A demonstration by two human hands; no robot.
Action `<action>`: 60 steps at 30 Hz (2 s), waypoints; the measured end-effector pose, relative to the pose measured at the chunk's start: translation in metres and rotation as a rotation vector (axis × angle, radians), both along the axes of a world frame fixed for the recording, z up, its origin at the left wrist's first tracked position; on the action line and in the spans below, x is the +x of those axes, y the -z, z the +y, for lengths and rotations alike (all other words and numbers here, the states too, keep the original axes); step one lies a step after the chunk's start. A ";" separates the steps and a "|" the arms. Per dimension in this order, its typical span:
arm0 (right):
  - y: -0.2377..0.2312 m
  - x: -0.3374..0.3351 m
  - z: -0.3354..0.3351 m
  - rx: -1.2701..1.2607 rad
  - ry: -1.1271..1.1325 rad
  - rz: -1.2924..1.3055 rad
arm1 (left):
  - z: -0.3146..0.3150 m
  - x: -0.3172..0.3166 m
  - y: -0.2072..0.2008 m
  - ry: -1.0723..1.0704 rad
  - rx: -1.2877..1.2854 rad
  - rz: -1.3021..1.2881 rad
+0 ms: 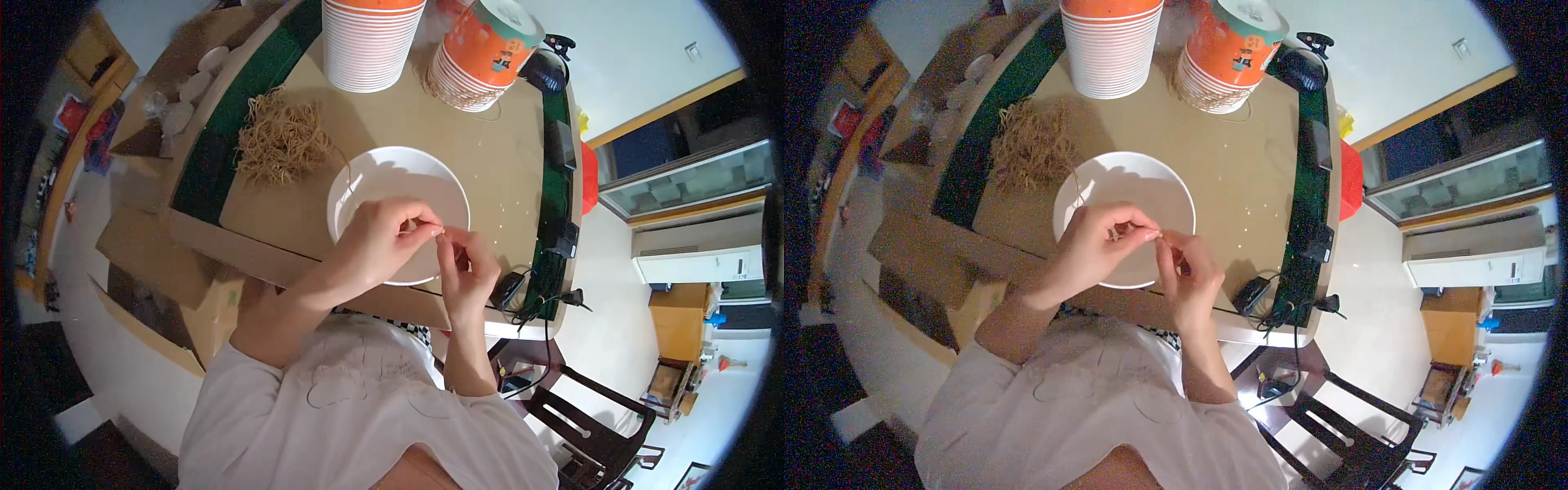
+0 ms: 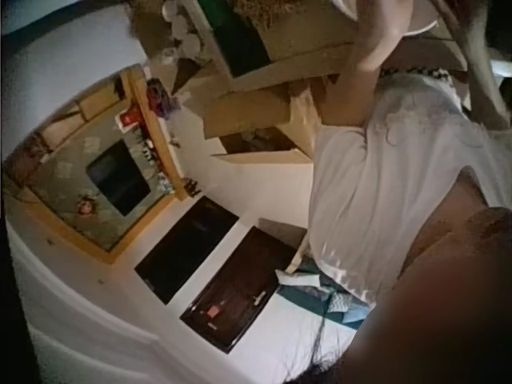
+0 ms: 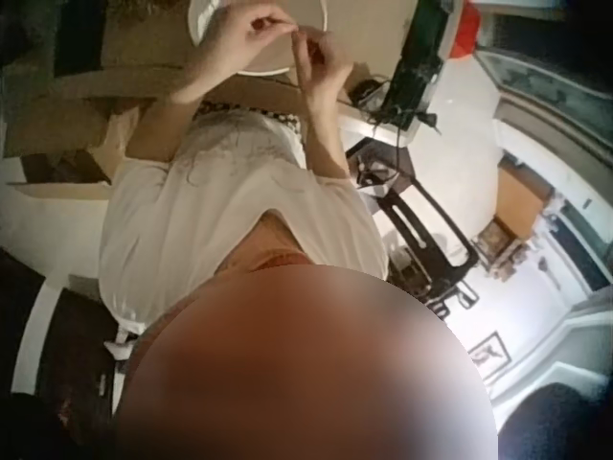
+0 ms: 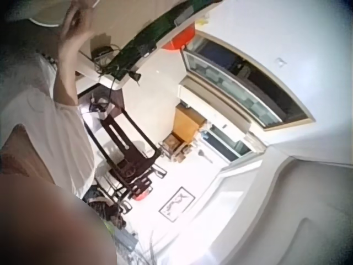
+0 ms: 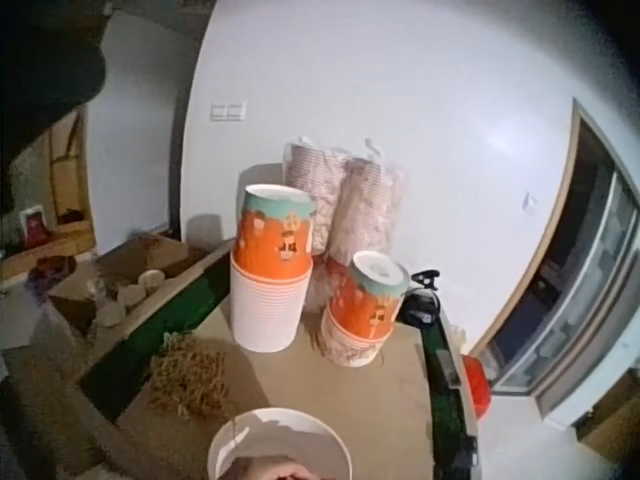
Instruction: Putting straw filler and threading string handles into paper cups.
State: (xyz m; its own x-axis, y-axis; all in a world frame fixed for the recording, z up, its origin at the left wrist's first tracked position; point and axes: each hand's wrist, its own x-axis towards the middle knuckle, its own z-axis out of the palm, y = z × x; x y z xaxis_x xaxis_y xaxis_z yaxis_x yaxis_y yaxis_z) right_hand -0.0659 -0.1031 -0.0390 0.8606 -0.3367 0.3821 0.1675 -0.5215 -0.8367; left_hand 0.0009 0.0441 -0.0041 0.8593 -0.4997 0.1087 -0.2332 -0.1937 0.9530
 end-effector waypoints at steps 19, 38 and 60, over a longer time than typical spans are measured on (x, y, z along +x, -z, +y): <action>-0.009 -0.007 -0.004 0.085 -0.033 0.102 | -0.010 -0.003 0.010 -0.126 -0.017 -0.364; -0.028 -0.027 -0.017 -0.236 -0.062 -0.096 | -0.001 -0.027 -0.027 0.025 -0.212 -0.248; -0.038 0.005 -0.029 0.165 -0.079 -0.070 | 0.030 0.005 -0.023 -0.276 0.202 -0.614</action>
